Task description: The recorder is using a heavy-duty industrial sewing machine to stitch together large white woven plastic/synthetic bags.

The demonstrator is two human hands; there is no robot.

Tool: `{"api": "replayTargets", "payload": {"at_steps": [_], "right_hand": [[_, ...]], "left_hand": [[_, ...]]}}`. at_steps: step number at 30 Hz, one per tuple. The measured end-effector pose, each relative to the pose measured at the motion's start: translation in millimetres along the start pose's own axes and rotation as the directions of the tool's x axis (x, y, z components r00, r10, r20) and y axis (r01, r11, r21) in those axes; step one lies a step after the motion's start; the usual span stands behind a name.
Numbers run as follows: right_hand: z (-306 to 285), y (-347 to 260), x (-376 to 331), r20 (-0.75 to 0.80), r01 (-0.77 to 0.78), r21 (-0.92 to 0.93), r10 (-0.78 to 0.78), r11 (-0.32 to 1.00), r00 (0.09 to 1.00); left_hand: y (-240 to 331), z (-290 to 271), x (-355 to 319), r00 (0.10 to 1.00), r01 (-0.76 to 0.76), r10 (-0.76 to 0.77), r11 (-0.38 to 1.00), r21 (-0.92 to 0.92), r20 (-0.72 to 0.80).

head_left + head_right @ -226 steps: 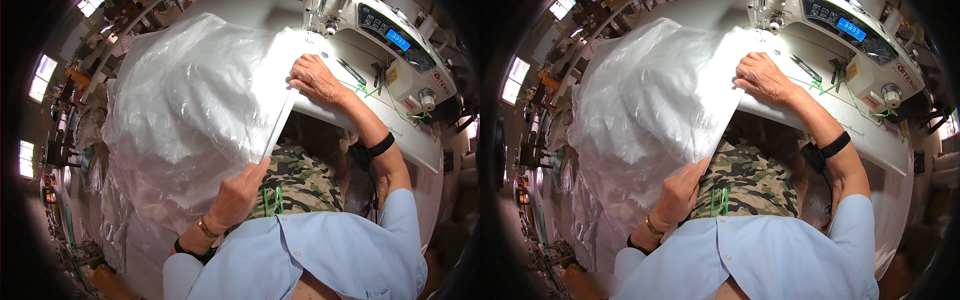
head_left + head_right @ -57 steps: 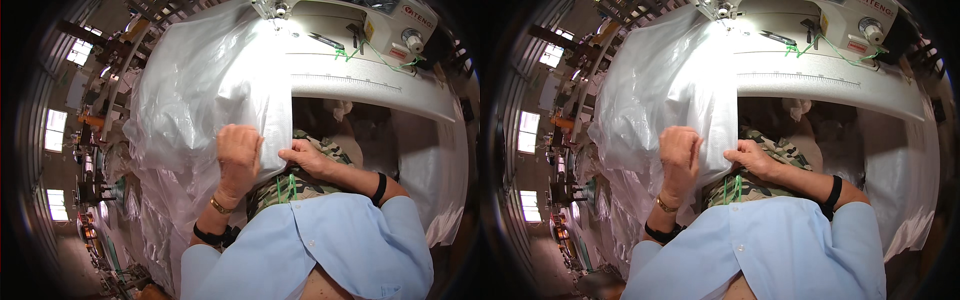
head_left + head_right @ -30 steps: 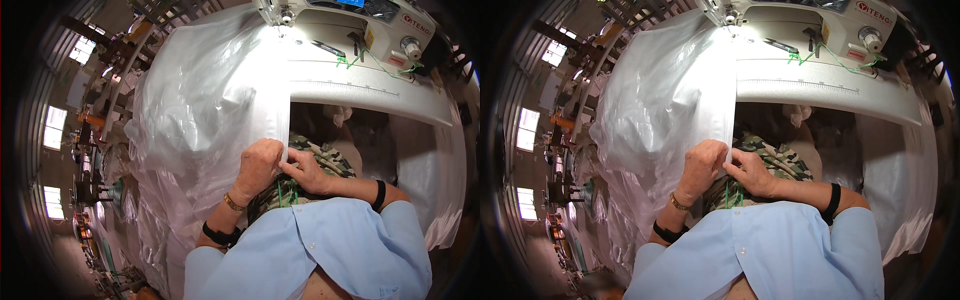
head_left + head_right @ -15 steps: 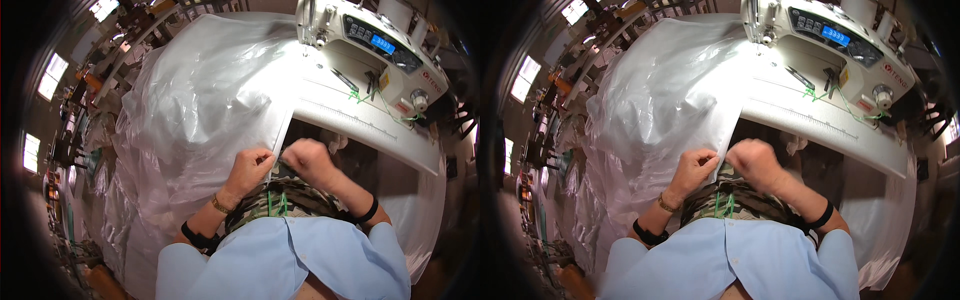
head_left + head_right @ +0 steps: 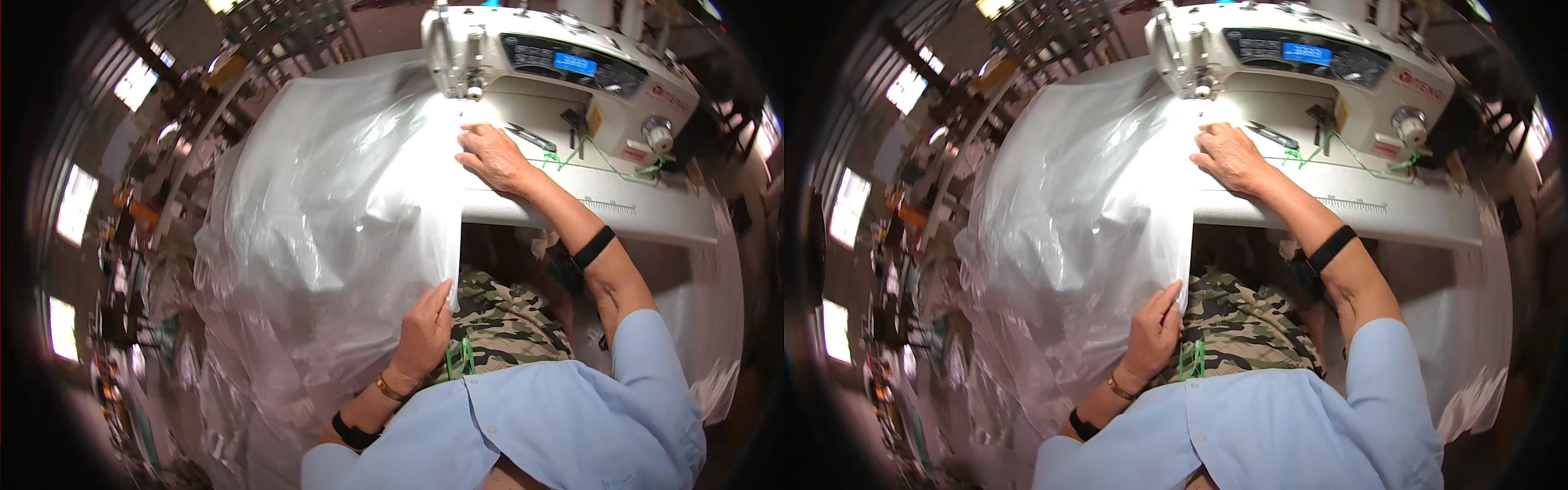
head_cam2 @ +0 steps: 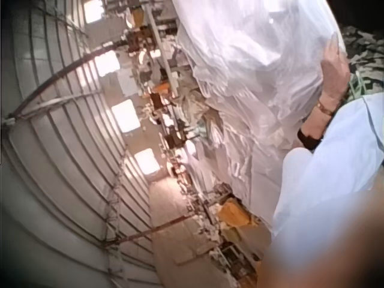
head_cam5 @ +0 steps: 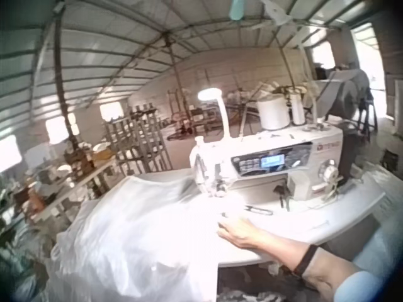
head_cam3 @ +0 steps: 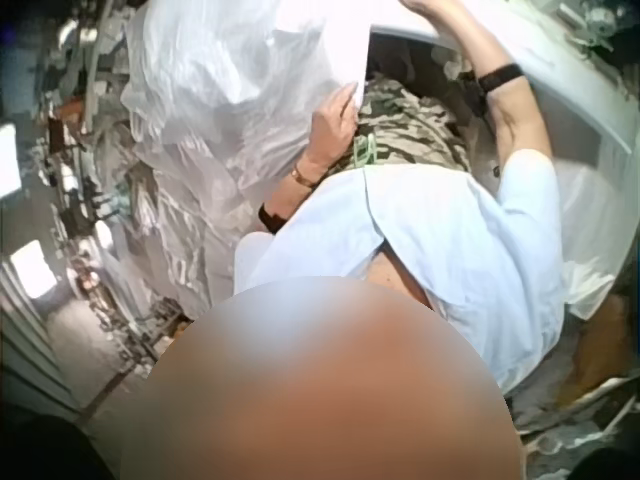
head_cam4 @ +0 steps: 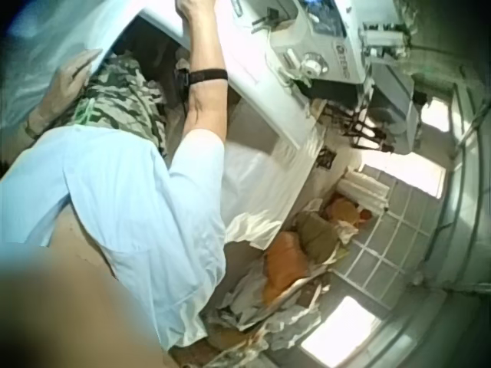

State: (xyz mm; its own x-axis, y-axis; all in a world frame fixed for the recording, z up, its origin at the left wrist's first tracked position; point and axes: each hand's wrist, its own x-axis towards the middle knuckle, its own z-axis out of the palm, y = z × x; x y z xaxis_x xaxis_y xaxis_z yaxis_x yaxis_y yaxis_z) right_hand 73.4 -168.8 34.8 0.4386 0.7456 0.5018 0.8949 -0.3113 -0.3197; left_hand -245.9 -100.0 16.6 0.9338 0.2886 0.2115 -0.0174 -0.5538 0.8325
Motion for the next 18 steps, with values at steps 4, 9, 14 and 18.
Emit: {"api": "replayTargets", "payload": {"at_steps": [4, 9, 14, 18], "right_hand": [[-1, 4, 5, -0.002, -0.004, 0.026, 0.004, 1.0, 1.0], [-2, 2, 2, 0.079, -0.067, -0.02, 0.069, 0.998, 0.995], [-4, -1, 5, 0.089, -0.05, -0.042, 0.054, 0.998, 0.995], [-8, -3, 6, 0.173, -0.059, -0.034, 0.064, 0.998, 0.983]], "left_hand": [[-3, 8, 11, 0.996, -0.036, 0.031, 0.997, 0.066, 0.084], [-13, 6, 36, 0.987, -0.16, 0.158, 0.976, 0.151, 0.022], [-18, -7, 75, 0.982, -0.188, 0.186, 0.948, 0.256, 0.035], [-15, -15, 117, 0.982, -0.186, 0.187, 0.95, 0.25, 0.021]]}}
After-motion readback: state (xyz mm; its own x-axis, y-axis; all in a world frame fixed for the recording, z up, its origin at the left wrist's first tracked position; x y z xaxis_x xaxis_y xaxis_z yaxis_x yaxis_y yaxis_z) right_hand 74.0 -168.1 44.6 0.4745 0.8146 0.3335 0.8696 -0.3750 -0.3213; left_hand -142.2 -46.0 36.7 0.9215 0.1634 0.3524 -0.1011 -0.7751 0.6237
